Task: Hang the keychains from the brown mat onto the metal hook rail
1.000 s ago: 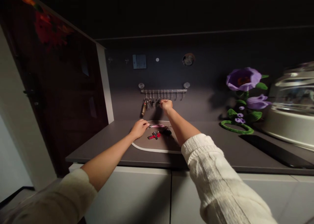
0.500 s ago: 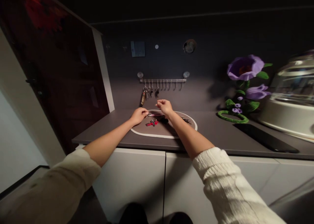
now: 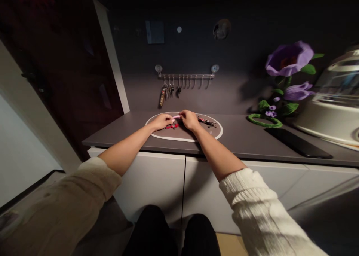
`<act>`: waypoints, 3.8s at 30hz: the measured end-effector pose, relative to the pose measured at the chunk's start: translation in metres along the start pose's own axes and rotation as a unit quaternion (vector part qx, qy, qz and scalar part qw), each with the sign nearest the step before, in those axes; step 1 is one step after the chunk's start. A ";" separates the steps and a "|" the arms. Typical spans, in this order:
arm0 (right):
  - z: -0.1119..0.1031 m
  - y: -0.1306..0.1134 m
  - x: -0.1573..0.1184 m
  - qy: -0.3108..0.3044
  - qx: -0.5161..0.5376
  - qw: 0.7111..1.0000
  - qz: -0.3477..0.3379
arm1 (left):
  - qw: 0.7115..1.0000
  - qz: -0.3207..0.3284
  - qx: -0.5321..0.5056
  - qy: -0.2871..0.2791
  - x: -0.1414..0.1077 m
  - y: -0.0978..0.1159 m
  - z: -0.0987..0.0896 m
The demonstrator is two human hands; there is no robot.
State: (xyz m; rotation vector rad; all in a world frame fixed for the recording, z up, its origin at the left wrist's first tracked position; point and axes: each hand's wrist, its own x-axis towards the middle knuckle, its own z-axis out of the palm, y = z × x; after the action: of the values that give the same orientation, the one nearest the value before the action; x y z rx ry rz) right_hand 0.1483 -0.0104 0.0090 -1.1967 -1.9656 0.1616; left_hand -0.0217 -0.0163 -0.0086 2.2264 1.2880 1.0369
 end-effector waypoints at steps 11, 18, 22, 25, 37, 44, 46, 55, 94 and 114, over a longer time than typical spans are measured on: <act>0.005 0.000 -0.001 -0.041 -0.149 0.987 -0.046 | 0.998 -0.035 -0.049 0.020 -0.002 0.006 -0.002; 0.005 -0.005 -0.002 -0.040 -0.157 0.983 -0.081 | 0.977 -0.076 -0.184 0.070 0.000 0.007 -0.001; 0.006 -0.005 -0.003 -0.035 -0.146 0.985 -0.090 | 0.950 -0.123 -0.277 0.078 0.002 0.007 0.000; 0.006 -0.005 -0.002 -0.027 -0.137 0.985 -0.100 | 0.930 -0.147 -0.327 0.080 0.002 0.007 -0.001; 0.003 -0.014 -0.005 0.008 -0.070 0.991 -0.111 | 0.853 -0.179 -0.473 0.126 0.005 0.012 -0.001; 0.006 -0.014 -0.005 -0.002 -0.077 0.989 -0.122 | 0.821 -0.153 -0.535 0.129 0.007 0.012 -0.003; 0.006 -0.014 -0.005 -0.007 -0.086 0.989 -0.122 | 0.813 -0.146 -0.549 0.131 0.006 0.013 -0.004; 0.006 -0.015 -0.007 -0.035 -0.067 0.990 -0.117 | 0.809 -0.116 -0.567 0.108 0.004 0.015 -0.005; -0.004 -0.023 -0.002 -0.025 0.491 0.867 0.084 | 0.830 -0.099 -0.546 0.061 -0.001 0.021 -0.003; -0.012 -0.026 -0.004 -0.053 0.592 0.800 0.085 | 0.847 -0.102 -0.521 -0.030 -0.006 0.020 0.000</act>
State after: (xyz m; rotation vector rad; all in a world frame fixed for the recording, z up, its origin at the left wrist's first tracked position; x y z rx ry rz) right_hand 0.1394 -0.0314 0.0267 -0.4775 -1.3357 1.3480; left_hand -0.0123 -0.0316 0.0016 1.2374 0.6218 1.1669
